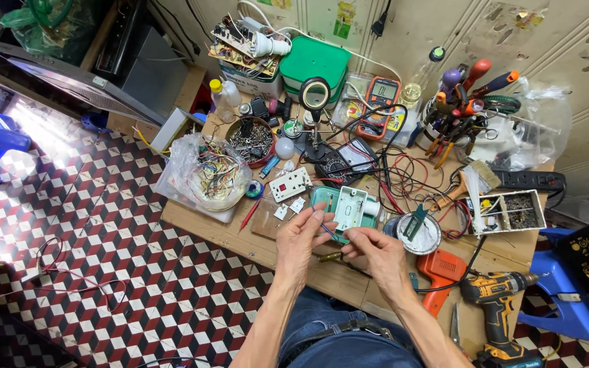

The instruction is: The person assembles a white electrical switch box at a cluttered workbench. They hold the box and drill holes into it with a cordless drill, thread electrical wires through the box, strip wire ends with pliers, and connect the wires to terminals inside the box.

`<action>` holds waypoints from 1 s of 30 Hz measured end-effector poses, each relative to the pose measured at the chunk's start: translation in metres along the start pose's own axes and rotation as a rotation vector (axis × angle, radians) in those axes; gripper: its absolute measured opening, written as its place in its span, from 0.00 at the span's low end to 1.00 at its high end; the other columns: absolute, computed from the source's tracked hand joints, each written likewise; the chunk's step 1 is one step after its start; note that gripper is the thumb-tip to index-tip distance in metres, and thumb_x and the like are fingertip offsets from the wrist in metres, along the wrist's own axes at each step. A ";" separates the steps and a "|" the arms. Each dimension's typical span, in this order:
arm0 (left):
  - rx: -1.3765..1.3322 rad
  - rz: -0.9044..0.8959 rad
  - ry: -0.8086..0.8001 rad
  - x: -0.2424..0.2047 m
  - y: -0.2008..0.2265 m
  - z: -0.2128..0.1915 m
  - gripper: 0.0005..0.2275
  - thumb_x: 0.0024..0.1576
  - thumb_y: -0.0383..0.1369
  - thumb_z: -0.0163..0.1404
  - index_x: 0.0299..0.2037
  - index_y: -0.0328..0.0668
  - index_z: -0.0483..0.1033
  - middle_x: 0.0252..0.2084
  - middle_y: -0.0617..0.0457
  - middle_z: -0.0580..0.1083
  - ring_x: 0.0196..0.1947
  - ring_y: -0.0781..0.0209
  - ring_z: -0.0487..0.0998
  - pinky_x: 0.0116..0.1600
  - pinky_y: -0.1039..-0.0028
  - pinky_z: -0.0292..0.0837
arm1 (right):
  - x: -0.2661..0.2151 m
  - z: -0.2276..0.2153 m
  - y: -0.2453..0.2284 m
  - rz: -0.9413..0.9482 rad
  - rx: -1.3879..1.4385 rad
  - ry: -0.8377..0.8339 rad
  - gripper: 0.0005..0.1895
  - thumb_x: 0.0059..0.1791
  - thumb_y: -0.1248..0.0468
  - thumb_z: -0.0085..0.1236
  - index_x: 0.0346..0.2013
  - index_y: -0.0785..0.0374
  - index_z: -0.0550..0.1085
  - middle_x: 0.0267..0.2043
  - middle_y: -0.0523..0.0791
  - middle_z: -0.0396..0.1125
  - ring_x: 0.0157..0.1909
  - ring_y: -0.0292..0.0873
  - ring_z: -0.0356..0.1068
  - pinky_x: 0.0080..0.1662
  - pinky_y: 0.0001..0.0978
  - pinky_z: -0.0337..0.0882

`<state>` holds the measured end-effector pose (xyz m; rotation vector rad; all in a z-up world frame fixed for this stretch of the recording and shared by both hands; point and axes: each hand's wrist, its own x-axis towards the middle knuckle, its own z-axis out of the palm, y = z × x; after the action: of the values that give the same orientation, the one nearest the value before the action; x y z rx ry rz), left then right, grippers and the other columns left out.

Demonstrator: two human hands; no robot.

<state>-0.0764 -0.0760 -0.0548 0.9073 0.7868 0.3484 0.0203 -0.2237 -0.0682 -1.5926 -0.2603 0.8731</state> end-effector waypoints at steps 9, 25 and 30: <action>-0.006 0.035 0.041 -0.002 0.010 -0.010 0.22 0.62 0.36 0.49 0.67 0.41 0.68 0.49 0.46 0.79 0.44 0.60 0.82 0.49 0.71 0.80 | 0.014 -0.034 0.027 0.146 0.316 0.102 0.12 0.54 0.63 0.50 0.47 0.68 0.72 0.38 0.52 0.76 0.37 0.43 0.78 0.39 0.30 0.76; 0.249 -0.061 -0.322 0.004 -0.058 -0.011 0.14 0.62 0.33 0.53 0.55 0.34 0.76 0.43 0.54 0.78 0.44 0.70 0.75 0.52 0.78 0.70 | 0.019 -0.030 0.013 0.213 0.487 0.063 0.09 0.55 0.63 0.52 0.44 0.67 0.70 0.37 0.51 0.75 0.35 0.40 0.77 0.36 0.26 0.74; 0.220 -0.048 -0.367 0.003 -0.055 -0.009 0.09 0.60 0.29 0.55 0.47 0.34 0.77 0.39 0.55 0.78 0.39 0.71 0.77 0.47 0.79 0.73 | 0.024 -0.033 0.020 0.228 0.477 0.110 0.10 0.54 0.62 0.55 0.42 0.67 0.71 0.36 0.50 0.76 0.31 0.38 0.75 0.32 0.24 0.70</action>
<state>-0.0836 -0.1010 -0.1046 1.1180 0.5118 0.0479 0.0522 -0.2389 -0.0969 -1.2283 0.2016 0.9351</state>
